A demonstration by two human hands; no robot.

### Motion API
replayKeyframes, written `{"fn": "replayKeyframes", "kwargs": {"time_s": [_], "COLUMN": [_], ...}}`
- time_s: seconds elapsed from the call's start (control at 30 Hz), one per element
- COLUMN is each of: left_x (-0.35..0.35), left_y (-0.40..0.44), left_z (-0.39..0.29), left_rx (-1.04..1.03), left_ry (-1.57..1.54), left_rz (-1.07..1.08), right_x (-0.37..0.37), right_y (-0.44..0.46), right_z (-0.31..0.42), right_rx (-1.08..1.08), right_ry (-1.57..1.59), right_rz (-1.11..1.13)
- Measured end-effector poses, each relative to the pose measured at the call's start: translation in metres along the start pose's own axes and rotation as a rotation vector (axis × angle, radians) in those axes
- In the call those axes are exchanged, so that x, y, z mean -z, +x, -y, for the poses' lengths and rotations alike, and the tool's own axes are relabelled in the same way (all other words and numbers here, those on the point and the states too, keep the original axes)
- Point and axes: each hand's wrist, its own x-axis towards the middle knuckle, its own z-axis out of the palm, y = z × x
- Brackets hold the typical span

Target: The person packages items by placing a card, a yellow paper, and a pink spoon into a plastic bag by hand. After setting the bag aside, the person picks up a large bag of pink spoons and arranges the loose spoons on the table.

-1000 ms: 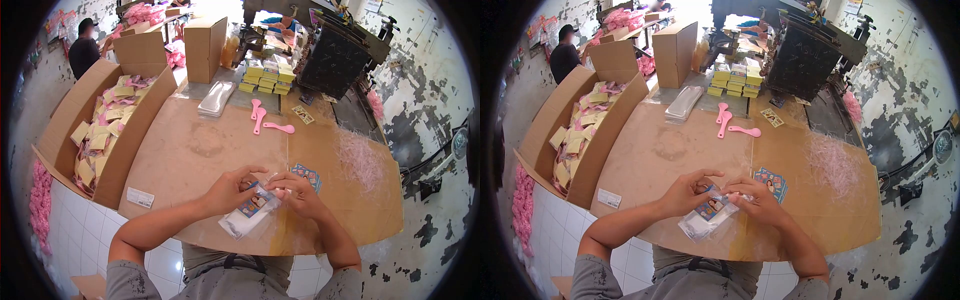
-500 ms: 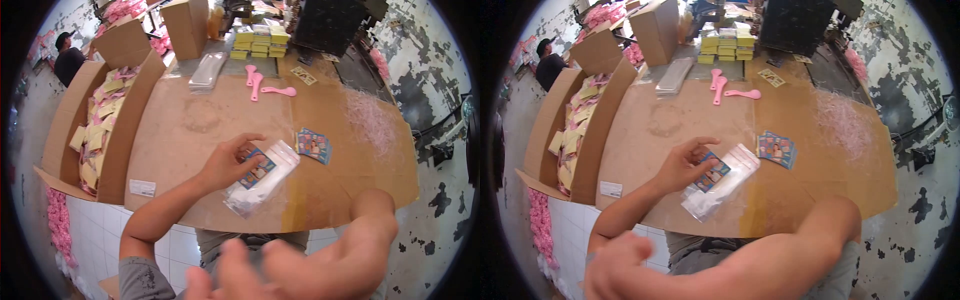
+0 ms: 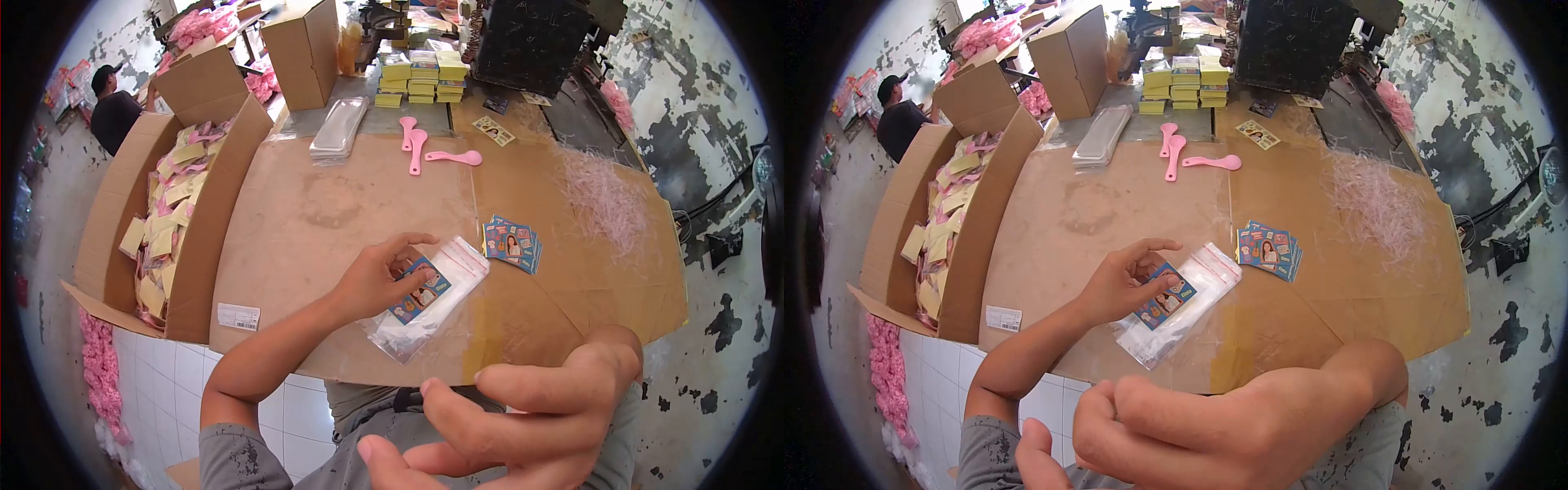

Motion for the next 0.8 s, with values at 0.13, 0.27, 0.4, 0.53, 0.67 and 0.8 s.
{"fn": "replayKeyframes", "kwargs": {"time_s": [0.13, 0.27, 0.4, 0.53, 0.67, 0.8], "left_x": [0.0, -0.006, 0.006, 0.001, 0.003, 0.005], "left_y": [0.001, 0.002, 0.001, 0.001, 0.004, 0.005], "left_z": [0.004, 0.01, 0.011, 0.011, 0.013, 0.008], "left_rx": [-0.011, -0.001, -0.014, -0.007, -0.002, -0.01], "left_ry": [0.019, 0.045, 0.077, -0.042, -0.117, -0.274], "left_rz": [0.0, 0.035, 0.042, 0.067, 0.061, 0.02], "right_x": [-0.004, 0.027, 0.02, -0.018, -0.069, -0.079], "right_y": [-0.001, -0.015, -0.062, -0.127, -0.213, -0.21], "right_z": [-0.004, -0.025, -0.092, -0.17, -0.218, -0.222], "right_rx": [0.047, 0.068, -0.175, -0.684, -0.782, -0.791], "right_ry": [-0.06, 0.099, 0.062, -0.147, -0.19, -0.142], "right_rz": [-0.055, 0.162, 0.103, 0.528, 0.615, 0.73]}}
